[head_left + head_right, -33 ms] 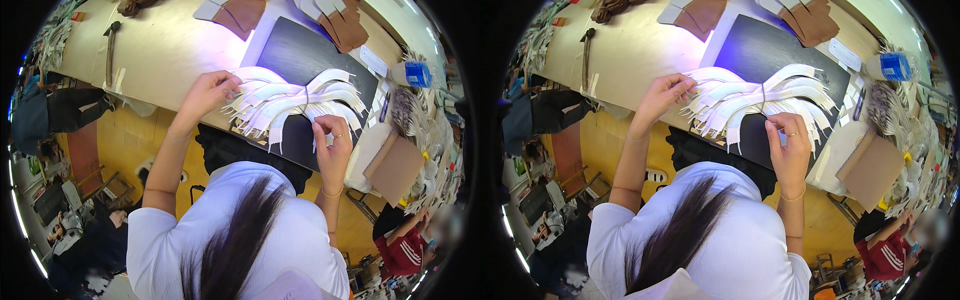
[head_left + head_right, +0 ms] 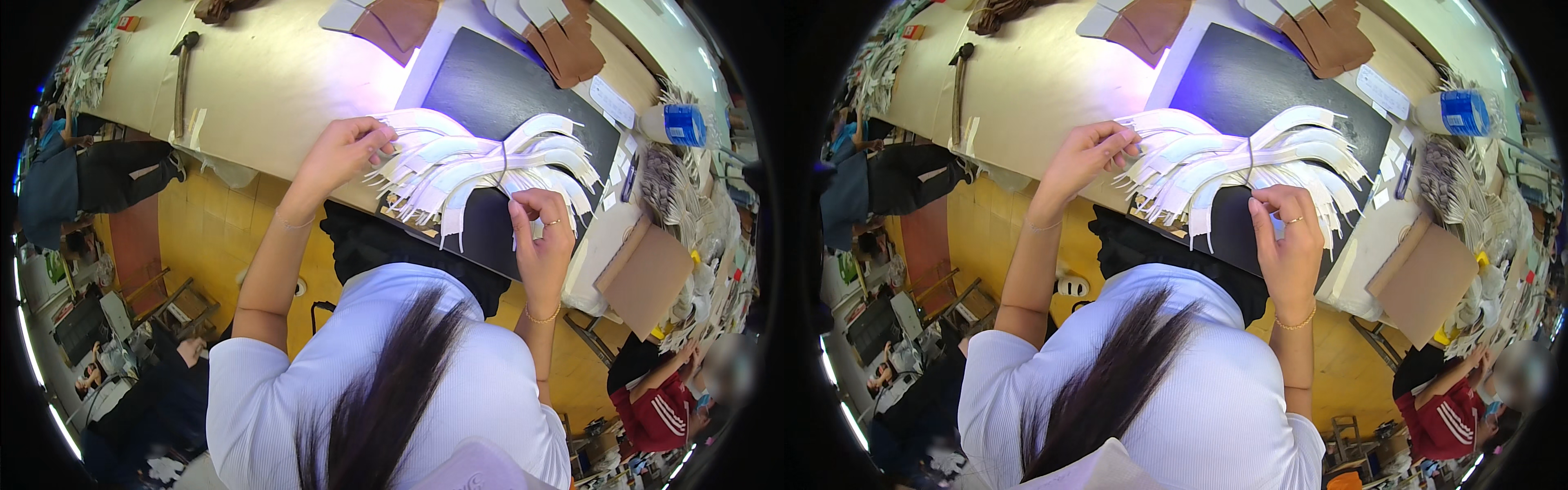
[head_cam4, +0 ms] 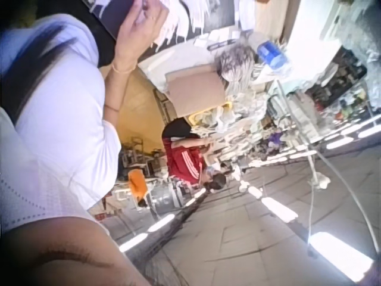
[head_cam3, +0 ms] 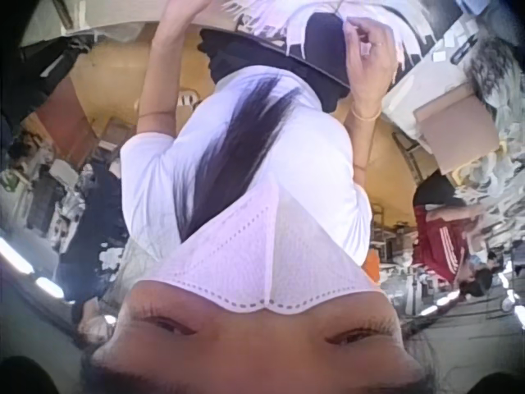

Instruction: The person walks through a workshop and then sits at a workbench to arrange white fabric strips on a black mat. They repeatedly pick up, fan out, and reposition the strips by hand to form a layered pattern.

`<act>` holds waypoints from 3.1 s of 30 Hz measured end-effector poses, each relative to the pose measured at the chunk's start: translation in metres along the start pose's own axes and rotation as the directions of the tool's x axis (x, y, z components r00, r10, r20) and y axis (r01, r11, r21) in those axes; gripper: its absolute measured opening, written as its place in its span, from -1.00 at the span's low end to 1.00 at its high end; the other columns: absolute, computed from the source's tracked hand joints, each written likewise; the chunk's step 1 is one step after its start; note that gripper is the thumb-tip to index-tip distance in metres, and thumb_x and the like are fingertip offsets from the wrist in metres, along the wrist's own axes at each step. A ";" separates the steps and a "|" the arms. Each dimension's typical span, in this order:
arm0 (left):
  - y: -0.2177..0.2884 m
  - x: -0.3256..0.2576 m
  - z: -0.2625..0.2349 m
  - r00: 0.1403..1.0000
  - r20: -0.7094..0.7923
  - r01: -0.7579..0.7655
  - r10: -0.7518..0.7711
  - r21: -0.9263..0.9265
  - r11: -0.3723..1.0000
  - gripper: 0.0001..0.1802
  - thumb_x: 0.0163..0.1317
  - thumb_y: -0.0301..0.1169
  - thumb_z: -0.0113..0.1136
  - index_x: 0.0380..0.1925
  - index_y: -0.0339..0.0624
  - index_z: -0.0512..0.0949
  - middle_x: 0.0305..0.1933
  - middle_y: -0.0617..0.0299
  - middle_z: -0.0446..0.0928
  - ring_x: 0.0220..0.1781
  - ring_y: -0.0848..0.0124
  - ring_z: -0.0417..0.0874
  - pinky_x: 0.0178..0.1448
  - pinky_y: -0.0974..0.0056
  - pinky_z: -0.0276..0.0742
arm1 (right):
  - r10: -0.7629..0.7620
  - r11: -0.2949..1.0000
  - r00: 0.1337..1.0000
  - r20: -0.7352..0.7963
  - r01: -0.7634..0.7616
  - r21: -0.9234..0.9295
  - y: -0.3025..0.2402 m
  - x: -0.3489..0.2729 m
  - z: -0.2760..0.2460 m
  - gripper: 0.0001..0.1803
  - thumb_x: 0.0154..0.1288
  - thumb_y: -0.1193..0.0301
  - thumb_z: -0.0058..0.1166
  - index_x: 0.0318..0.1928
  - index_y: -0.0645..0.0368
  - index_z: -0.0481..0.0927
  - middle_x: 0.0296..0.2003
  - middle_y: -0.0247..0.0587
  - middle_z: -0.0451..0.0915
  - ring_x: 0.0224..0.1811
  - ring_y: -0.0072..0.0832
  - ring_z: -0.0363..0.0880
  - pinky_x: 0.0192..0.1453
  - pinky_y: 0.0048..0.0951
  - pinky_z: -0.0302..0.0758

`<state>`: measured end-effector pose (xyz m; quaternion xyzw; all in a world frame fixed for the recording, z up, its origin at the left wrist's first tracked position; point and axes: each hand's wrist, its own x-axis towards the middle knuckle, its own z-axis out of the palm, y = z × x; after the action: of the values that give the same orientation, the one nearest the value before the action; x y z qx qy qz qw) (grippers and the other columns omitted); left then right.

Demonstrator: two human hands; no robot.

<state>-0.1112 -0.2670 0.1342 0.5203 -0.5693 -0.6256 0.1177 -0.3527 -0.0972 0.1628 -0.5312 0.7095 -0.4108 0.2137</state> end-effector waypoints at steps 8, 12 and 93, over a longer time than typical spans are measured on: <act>-0.016 -0.003 0.002 0.998 0.055 -0.016 0.019 -0.044 0.999 -0.45 0.52 -0.02 0.02 -0.27 -0.35 0.69 -0.42 0.26 0.58 -0.37 0.53 0.50 -0.24 0.42 0.45 | -0.075 0.997 0.994 0.082 0.075 -0.005 -0.002 0.011 0.020 -0.83 0.27 0.63 0.22 -0.13 0.26 0.65 -0.20 -0.12 0.60 -0.23 -0.27 0.61 -0.10 -0.36 0.53; -0.016 -0.008 0.006 0.998 0.023 -0.056 0.057 -0.049 0.997 -0.42 0.53 0.01 -0.02 -0.28 -0.35 0.69 -0.45 0.29 0.54 -0.39 0.55 0.46 -0.25 0.43 0.42 | -0.223 0.958 0.967 0.124 0.241 -0.153 0.005 0.029 0.022 -0.74 0.24 0.64 0.20 -0.06 0.18 0.66 -0.16 -0.13 0.58 -0.10 -0.17 0.56 0.03 -0.26 0.48; 0.006 -0.038 0.084 0.946 0.089 -0.280 0.311 -0.256 0.925 -0.84 0.33 -0.50 0.30 -0.17 -0.40 0.64 -0.38 0.35 0.50 -0.40 0.66 0.47 -0.33 0.47 0.40 | -0.290 0.951 0.955 -0.067 0.295 0.097 0.008 0.018 0.047 -0.93 0.34 0.48 0.23 -0.27 0.19 0.60 -0.36 -0.15 0.66 -0.35 -0.20 0.62 -0.16 -0.25 0.46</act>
<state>-0.1638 -0.1912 0.1425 0.3689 -0.5681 -0.6968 0.2360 -0.3283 -0.1295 0.1322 -0.6073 0.6055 -0.4888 0.1599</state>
